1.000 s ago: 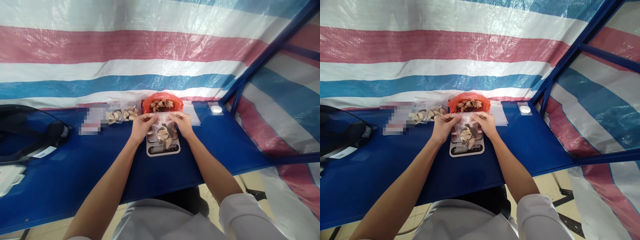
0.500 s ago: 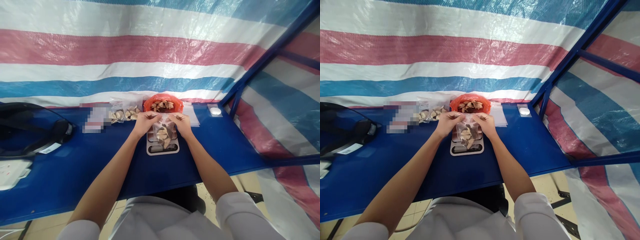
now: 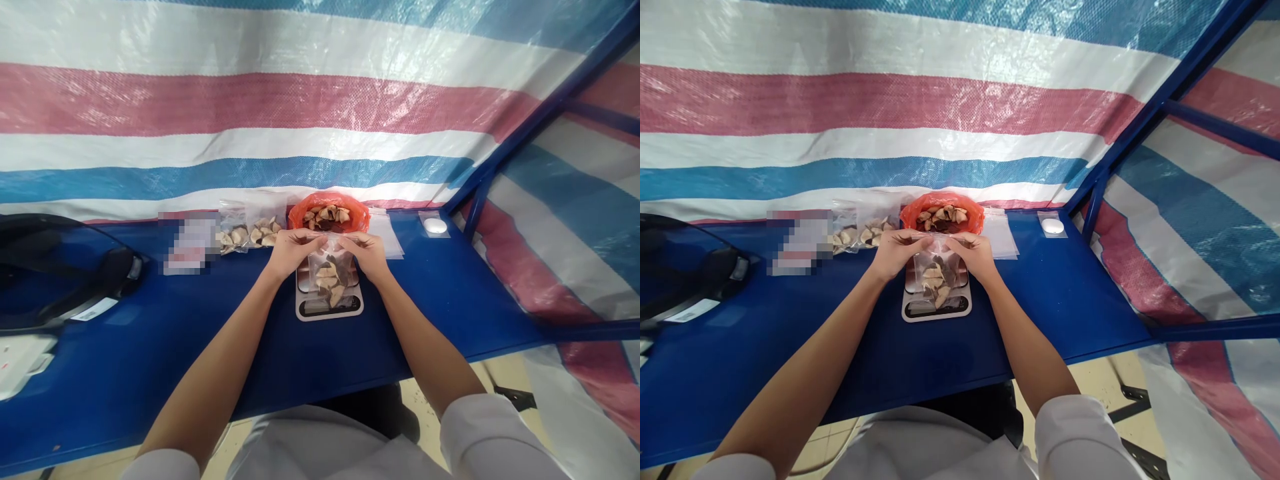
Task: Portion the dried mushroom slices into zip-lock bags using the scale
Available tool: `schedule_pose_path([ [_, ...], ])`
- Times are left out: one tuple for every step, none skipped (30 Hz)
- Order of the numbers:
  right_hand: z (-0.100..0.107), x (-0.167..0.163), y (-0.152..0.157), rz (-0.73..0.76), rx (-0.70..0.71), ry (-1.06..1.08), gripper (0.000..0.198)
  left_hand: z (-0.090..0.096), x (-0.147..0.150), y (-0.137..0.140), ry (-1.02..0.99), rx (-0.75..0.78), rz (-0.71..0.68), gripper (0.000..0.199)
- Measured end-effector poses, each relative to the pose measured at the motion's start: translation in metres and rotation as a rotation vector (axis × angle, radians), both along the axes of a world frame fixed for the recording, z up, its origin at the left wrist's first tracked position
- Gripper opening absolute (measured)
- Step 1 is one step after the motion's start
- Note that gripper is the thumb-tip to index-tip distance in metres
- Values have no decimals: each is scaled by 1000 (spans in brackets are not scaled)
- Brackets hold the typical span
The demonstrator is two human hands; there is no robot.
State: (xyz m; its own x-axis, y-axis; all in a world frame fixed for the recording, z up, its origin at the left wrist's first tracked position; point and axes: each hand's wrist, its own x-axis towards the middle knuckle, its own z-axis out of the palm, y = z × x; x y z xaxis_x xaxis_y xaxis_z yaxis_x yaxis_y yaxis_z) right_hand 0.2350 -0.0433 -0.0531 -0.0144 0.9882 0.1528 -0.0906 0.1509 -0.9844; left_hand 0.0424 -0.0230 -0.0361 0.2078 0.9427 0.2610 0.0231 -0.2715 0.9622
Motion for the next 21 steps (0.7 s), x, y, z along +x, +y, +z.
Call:
schedule_pose_path([
  [1, 0, 0, -8, 8, -7, 34, 0, -1, 0, 1, -6, 1, 32],
  [2, 0, 0, -15, 18, -15, 34, 0, -1, 0, 2, -10, 3, 32],
  [3, 0, 1, -21, 29, -20, 35, 0, -2, 0, 0, -14, 3, 32],
  [4, 0, 1, -29, 37, -21, 36, 0, -2, -1, -5, -15, 2, 32],
  [4, 0, 0, -36, 42, -17, 36, 0, -2, -1, -16, -13, 0, 32],
  [5, 0, 0, -39, 41, -8, 37, 0, -1, -1, -31, -10, -2, 32],
  [5, 0, -1, -36, 38, 6, 37, 0, -1, -2, -47, -5, -3, 31],
  [6, 0, -1, -31, 35, 21, 37, 0, 1, -3, -60, 0, -2, 31],
  [6, -1, -2, -23, 33, 29, 36, 0, 2, -4, -70, 6, 1, 30],
  [6, -1, -3, -15, 34, 32, 35, 1, 3, -5, -76, 13, 3, 31],
  [7, -1, -4, -8, 37, 29, 35, 2, 4, -6, -78, 20, 2, 31],
  [7, -2, -4, -5, 40, 22, 35, 2, 5, -7, -78, 26, 0, 31],
  [7, -2, -5, -7, 43, 14, 34, 2, 6, -7, -77, 30, -1, 31],
  [7, -2, -5, -10, 44, 9, 34, 3, 6, -8, -77, 33, -1, 31],
  [7, -2, -5, -13, 45, 9, 34, 2, 6, -8, -77, 32, 1, 31],
  [7, -2, -4, -18, 46, 10, 35, 2, 6, -8, -76, 29, 5, 31],
  [7, -3, -4, -23, 49, 11, 35, 2, 6, -8, -74, 24, 10, 31],
  [7, -3, -3, -27, 53, 12, 35, 2, 6, -8, -69, 18, 14, 32],
  [7, -3, -3, -31, 57, 11, 36, 2, 6, -8, -60, 12, 17, 32],
  [7, -4, -3, -35, 61, 8, 36, 2, 6, -8, -49, 7, 20, 32],
  [7, -4, -3, -39, 66, 3, 36, 2, 6, -8, -34, 7, 22, 32],
])
